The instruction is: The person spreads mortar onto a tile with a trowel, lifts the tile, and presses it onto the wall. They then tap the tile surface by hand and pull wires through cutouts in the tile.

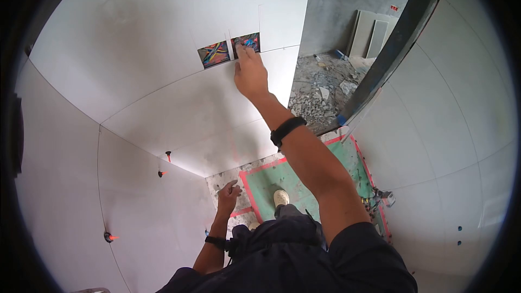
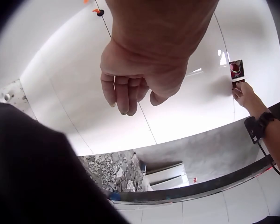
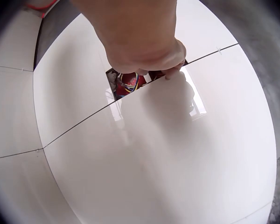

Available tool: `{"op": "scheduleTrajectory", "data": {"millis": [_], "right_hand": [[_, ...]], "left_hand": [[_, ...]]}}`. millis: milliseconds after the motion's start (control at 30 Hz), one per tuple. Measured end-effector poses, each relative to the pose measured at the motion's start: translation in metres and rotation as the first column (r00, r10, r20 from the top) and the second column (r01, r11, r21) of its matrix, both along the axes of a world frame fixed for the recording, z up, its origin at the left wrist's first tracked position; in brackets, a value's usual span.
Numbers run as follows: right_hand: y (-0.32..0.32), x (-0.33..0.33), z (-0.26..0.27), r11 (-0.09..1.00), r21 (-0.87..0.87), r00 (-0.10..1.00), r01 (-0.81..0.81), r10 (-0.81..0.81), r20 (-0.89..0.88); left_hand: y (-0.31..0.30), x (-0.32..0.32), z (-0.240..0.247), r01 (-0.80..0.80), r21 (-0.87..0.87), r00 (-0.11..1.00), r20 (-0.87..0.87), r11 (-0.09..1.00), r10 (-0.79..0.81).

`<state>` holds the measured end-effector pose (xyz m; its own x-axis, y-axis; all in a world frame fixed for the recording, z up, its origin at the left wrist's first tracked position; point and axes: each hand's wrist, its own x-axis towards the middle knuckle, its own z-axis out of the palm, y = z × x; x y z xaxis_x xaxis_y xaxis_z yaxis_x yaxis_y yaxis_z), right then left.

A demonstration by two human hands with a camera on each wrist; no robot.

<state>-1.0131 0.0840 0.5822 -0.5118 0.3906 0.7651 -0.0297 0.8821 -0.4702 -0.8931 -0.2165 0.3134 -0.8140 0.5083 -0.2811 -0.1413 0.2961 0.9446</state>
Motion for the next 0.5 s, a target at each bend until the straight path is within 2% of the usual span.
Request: {"op": "scheduleTrajectory", "data": {"millis": [167, 200, 267, 500], "right_hand": [[0.0, -0.006, 0.006, 0.999, -0.027, 0.998, 0.028, -0.026, 0.058], [0.002, -0.007, 0.011, 0.999, -0.023, 0.998, 0.031, -0.03, 0.058], [0.004, -0.008, 0.019, 0.995, -0.004, 0.982, 0.097, -0.095, 0.166], [0.006, -0.007, 0.024, 0.987, 0.078, 0.966, 0.141, -0.154, 0.206]], "left_hand": [[0.005, -0.007, 0.008, 0.03, -0.048, 0.999, -0.036, 0.998, -0.032], [0.006, -0.009, 0.006, 0.034, -0.045, 0.999, -0.036, 0.998, -0.035], [0.004, -0.007, 0.0, 0.032, -0.039, 0.999, -0.016, 0.999, -0.032], [0.007, -0.003, -0.031, 0.052, -0.015, 0.998, 0.03, 0.999, -0.052]]}}
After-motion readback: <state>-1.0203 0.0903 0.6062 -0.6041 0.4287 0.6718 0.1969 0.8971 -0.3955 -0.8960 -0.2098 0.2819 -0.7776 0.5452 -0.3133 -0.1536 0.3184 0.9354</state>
